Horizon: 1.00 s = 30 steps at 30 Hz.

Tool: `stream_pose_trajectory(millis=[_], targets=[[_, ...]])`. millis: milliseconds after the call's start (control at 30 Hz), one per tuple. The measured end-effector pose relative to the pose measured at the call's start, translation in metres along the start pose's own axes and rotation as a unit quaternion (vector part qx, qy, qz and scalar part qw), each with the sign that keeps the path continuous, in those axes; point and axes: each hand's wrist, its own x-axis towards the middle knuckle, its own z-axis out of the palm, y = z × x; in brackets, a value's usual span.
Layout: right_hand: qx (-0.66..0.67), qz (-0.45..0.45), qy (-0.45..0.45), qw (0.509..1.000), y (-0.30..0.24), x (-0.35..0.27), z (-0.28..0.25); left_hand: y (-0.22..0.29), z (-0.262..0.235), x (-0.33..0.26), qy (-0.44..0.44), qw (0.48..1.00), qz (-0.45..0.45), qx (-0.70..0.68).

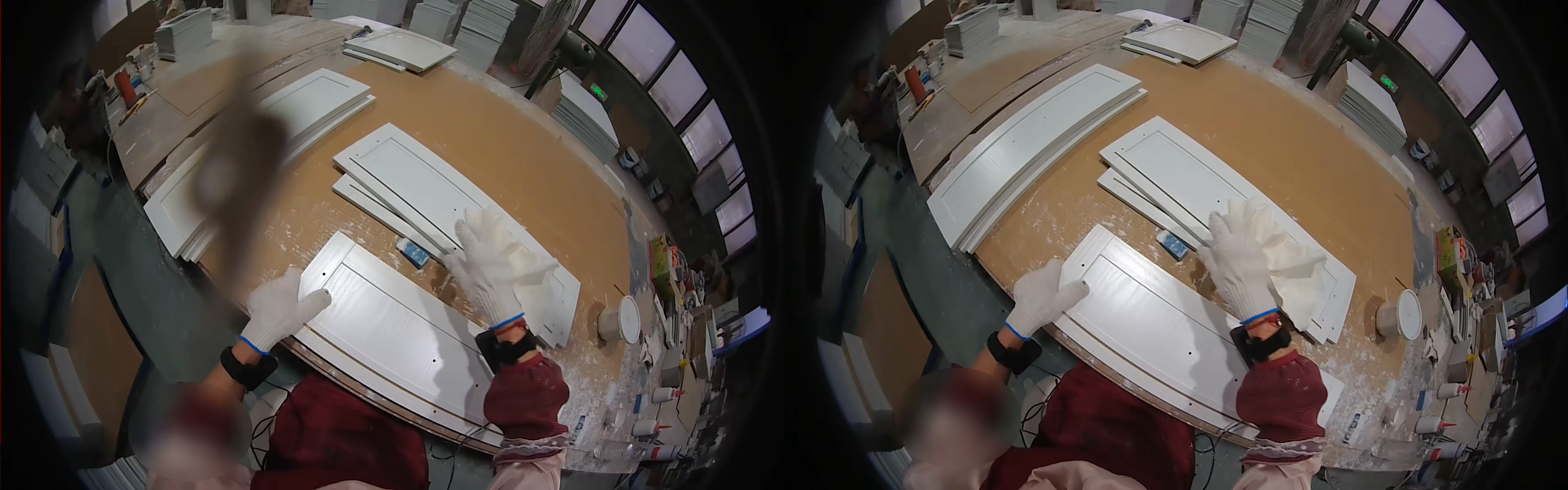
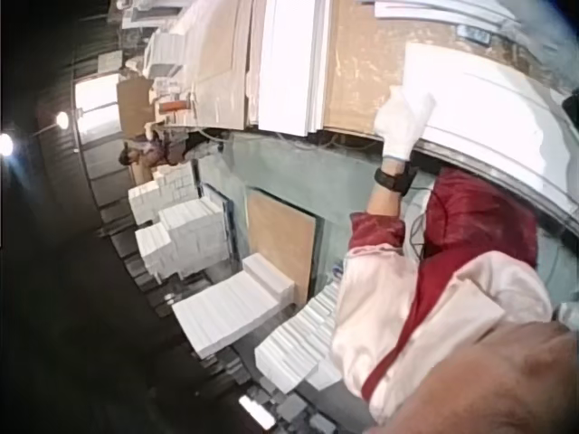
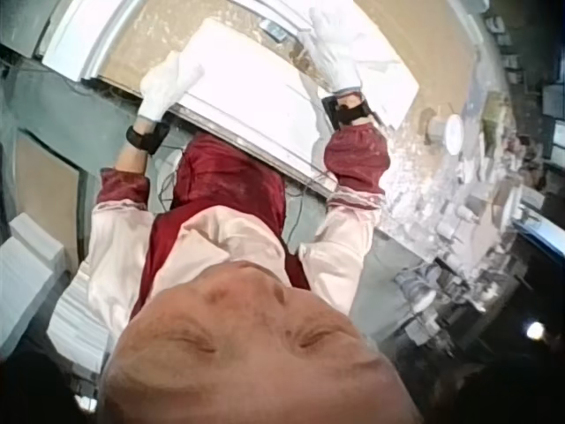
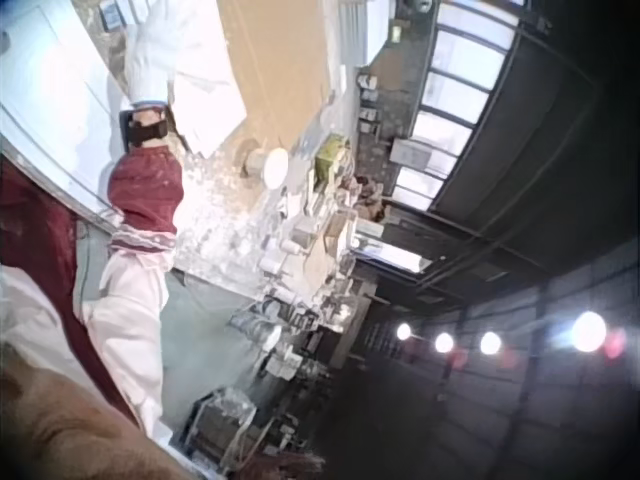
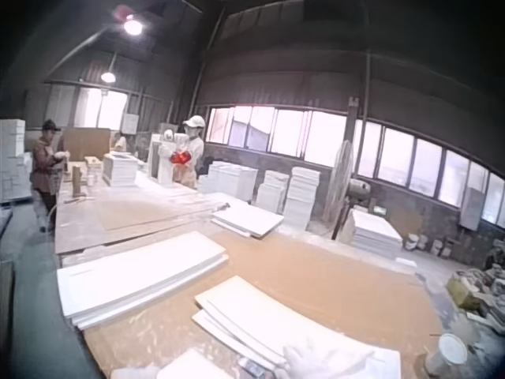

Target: Cleaning and inspecting white wooden cabinet door panels at a workbench.

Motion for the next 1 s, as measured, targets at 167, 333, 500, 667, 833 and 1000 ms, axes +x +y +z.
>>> stream_pose_trajectory(millis=[167, 333, 500, 667, 833, 1000], targets=[[-0.205, 0.034, -0.034, 0.978, 0.037, -0.027, -0.003, -0.013, 0.010, 0.001, 0.003, 0.999, 0.009, -0.033], [-0.117, 0.160, -0.116, 0.973, 0.085, -0.051, 0.022, -0.006, 0.025, 0.014, 0.062, 0.995, 0.060, -0.051], [0.031, 0.182, -0.076, 0.980, 0.090, -0.061, -0.050, -0.027, 0.012, 0.023, 0.081, 0.994, 0.045, -0.055], [0.256, 0.414, 0.050, 0.872, 0.079, -0.168, -0.162, -0.046, 0.003, 0.027, 0.072, 0.995, 0.066, -0.025], [0.302, 0.505, 0.220, 0.778, 0.021, -0.267, -0.225, -0.052, -0.015, 0.017, 0.167, 0.971, 0.088, 0.150], [0.202, 0.514, 0.117, 0.825, -0.013, -0.300, -0.205, 0.075, 0.042, -0.070, 0.058, 0.892, 0.444, -0.059]])
